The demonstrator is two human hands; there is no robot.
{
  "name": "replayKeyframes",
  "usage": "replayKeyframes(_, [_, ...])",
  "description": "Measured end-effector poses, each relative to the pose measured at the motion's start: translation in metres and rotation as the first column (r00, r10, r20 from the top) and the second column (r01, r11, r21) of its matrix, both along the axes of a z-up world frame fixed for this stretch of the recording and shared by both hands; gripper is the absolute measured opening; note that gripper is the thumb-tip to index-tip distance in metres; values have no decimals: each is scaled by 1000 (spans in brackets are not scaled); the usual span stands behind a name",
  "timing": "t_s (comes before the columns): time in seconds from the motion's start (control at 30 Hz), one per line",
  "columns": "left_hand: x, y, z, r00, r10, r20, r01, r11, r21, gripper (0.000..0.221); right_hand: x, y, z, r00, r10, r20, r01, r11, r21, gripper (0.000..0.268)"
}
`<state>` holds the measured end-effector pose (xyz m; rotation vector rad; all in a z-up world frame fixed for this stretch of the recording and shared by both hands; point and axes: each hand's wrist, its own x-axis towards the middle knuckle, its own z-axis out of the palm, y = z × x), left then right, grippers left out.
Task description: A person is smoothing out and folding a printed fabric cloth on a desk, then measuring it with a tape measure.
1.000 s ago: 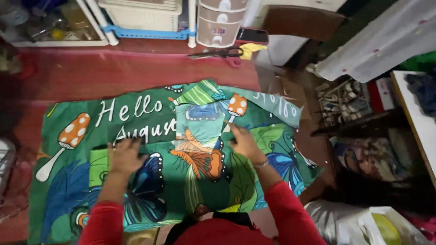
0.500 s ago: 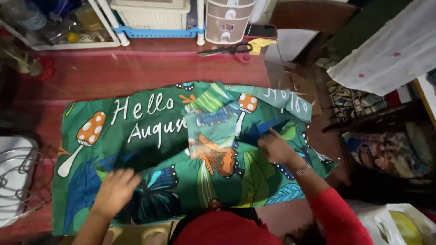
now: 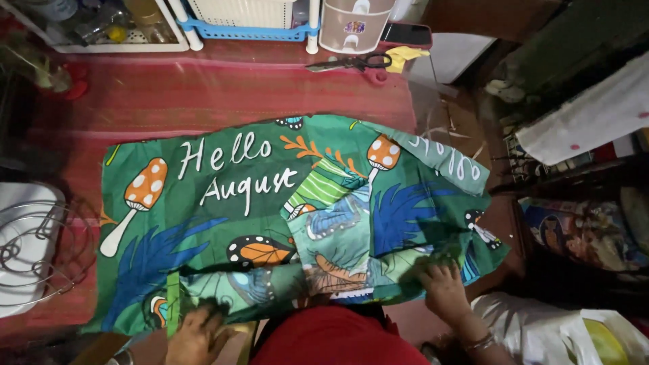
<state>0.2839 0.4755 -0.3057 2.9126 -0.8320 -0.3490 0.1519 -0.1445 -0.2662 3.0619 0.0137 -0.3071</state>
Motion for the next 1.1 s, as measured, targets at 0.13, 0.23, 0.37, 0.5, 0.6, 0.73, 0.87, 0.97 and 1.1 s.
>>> replayKeyframes(0.13, [37,-66,65,919,224,326,-141,956,-259,31,51,66,6,983,-137,125,88,938,335,71])
replayKeyframes(0.23, [86,-108,62,789,452,416,-383,891,-242,60,127,174,102,965,-182,-188,243,890,385,90])
replayKeyframes(0.37, [144,-113,45,770,638,8,-637,768,63,84,153,165,13,913,-212,349,120,956,268,101])
replayKeyframes(0.5, [175,-106,28,747,644,-162,-629,765,141,92,159,143,-22,907,-215,361,123,957,261,75])
replayKeyframes(0.6, [177,-106,30,774,621,-122,-620,783,50,91,160,142,-35,886,-248,393,149,952,267,58])
replayKeyframes(0.73, [176,-107,30,786,614,-72,-617,787,-23,90,160,117,-77,875,-362,321,201,876,437,50])
replayKeyframes(0.87, [185,-97,28,755,629,-184,-640,769,4,91,147,92,-55,641,-768,-4,282,231,931,30])
replayKeyframes(0.97, [184,-82,27,677,700,-226,-735,658,-166,75,165,82,25,384,-916,-119,322,11,947,50])
replayKeyframes(1.1, [159,-65,61,754,655,-54,-559,596,-576,54,178,97,129,387,-920,-63,58,-43,997,42])
